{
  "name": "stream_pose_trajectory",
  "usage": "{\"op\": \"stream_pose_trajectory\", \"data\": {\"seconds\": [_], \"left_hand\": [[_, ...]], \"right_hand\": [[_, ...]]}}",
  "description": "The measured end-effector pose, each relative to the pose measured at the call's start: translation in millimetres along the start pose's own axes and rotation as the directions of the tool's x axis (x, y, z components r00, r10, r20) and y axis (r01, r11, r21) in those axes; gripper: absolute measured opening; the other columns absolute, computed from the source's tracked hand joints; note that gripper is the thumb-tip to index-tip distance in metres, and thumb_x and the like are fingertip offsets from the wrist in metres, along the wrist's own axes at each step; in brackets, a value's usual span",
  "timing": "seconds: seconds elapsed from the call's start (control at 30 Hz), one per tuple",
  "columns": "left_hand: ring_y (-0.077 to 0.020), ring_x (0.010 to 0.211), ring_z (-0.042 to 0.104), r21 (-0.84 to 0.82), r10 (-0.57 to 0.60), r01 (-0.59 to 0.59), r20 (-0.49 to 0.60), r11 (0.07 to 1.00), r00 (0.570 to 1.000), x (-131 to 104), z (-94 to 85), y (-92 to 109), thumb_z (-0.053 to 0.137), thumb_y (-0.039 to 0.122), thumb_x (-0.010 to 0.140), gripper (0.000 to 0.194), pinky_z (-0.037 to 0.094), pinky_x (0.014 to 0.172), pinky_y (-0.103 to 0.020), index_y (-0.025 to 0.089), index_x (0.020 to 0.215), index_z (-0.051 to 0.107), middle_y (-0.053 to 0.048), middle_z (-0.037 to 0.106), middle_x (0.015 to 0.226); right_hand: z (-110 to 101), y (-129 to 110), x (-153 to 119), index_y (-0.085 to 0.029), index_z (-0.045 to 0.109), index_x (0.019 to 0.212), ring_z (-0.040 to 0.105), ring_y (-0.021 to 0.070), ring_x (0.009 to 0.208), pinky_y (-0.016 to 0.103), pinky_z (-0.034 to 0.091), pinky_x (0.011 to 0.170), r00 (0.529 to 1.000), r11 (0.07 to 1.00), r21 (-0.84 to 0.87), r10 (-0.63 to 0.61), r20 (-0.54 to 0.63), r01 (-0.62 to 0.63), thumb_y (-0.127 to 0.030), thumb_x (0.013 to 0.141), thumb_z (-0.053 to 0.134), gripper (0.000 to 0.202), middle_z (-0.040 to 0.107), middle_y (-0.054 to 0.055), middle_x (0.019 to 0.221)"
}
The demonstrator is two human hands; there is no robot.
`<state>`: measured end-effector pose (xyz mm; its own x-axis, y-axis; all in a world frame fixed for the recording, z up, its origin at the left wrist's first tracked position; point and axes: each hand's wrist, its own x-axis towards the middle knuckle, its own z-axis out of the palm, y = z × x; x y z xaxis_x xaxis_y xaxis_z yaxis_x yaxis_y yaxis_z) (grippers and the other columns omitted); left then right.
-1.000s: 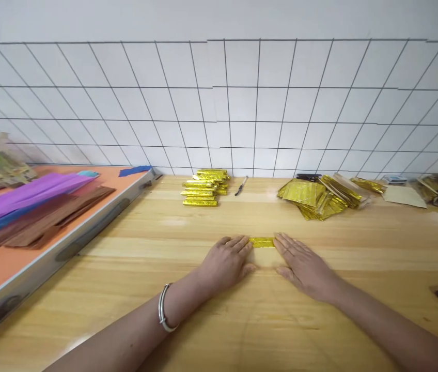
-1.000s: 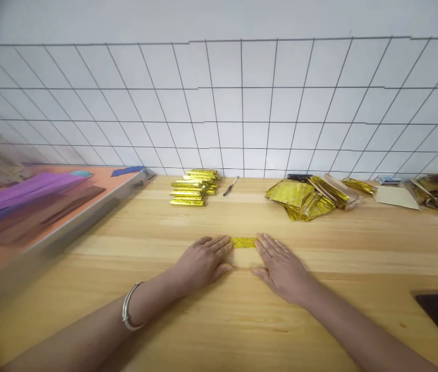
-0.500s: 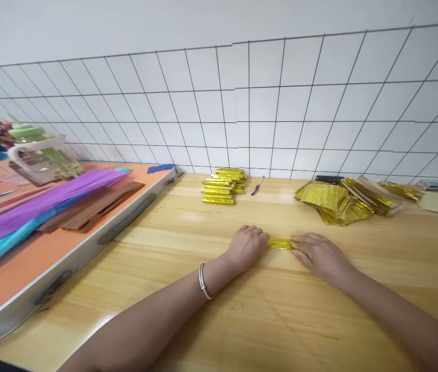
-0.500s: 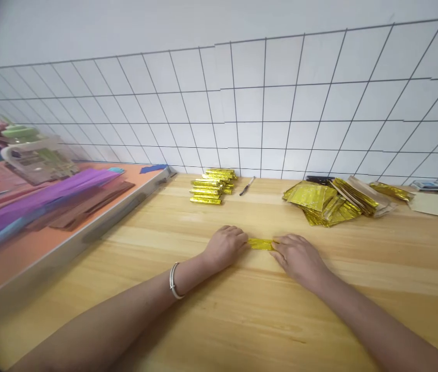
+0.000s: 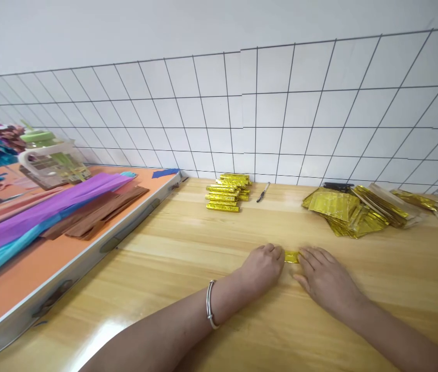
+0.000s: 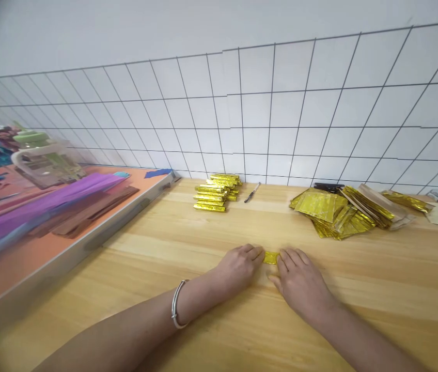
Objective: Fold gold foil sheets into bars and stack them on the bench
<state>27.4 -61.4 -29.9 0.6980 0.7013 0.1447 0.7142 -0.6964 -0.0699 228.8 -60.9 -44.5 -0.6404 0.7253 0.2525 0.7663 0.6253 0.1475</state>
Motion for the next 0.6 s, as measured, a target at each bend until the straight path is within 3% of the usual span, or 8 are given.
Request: {"op": "stream_pose_trajectory", "data": {"seconds": [0.07, 0.2, 0.37, 0.6], "left_hand": [[-0.0235, 0.101, 0.051, 0.025, 0.025, -0.024, -0.014, 0.999, 1.0, -2.9, 1.0, 3.5, 0.043, 0.017, 0.084, 0.028, 0.041, 0.085, -0.033, 0.008, 0.108, 0.053, -0.016, 0.057, 0.111], [-0.029, 0.126, 0.034, 0.056, 0.007, -0.006, -0.02, 0.998, 1.0, -12.9, 1.2, 9.2, 0.041, 0.03, 0.085, 0.053, 0.028, 0.103, -0.037, 0.002, 0.129, 0.039, -0.02, 0.04, 0.135], [-0.0291, 0.132, 0.025, -0.002, 0.017, -0.017, -0.003, 1.0, 1.0, -22.7, -2.4, 7.4, 0.035, 0.043, 0.087, 0.065, 0.016, 0.11, -0.036, 0.0, 0.135, 0.03, -0.02, 0.031, 0.141], [-0.0271, 0.133, 0.024, -0.105, -0.04, 0.039, -0.016, 0.994, 0.999, -28.7, -8.0, 2.1, 0.029, 0.046, 0.09, 0.06, 0.016, 0.109, -0.042, 0.009, 0.137, 0.03, -0.015, 0.03, 0.143]], "right_hand": [[-1.8, -4.4, 1.9, -0.005, 0.051, 0.124, 0.041, 0.0305, 0.122, 0.047, 0.033, 0.102, 1.0, 0.998, 0.065, 0.02, 0.006, -0.02, -0.041, 0.087, 0.041, 0.052, 0.049, 0.02, 0.13], [0.7, -18.9, 7.3, -0.009, 0.03, 0.139, 0.03, 0.024, 0.131, 0.042, 0.032, 0.105, 0.999, 0.981, 0.192, 0.001, 0.044, -0.01, -0.046, 0.09, 0.034, 0.062, 0.033, 0.015, 0.142], [7.0, -23.8, 8.1, -0.01, 0.018, 0.143, 0.015, 0.0256, 0.136, 0.044, 0.025, 0.109, 0.995, 0.972, 0.225, -0.08, 0.067, 0.064, -0.051, 0.089, 0.033, 0.069, 0.02, 0.015, 0.147], [8.4, -1.2, -2.0, -0.015, 0.013, 0.144, 0.014, 0.0248, 0.136, 0.045, 0.024, 0.108, 0.99, 0.972, 0.212, -0.119, 0.069, 0.102, -0.05, 0.089, 0.035, 0.069, 0.016, 0.012, 0.149]]}}
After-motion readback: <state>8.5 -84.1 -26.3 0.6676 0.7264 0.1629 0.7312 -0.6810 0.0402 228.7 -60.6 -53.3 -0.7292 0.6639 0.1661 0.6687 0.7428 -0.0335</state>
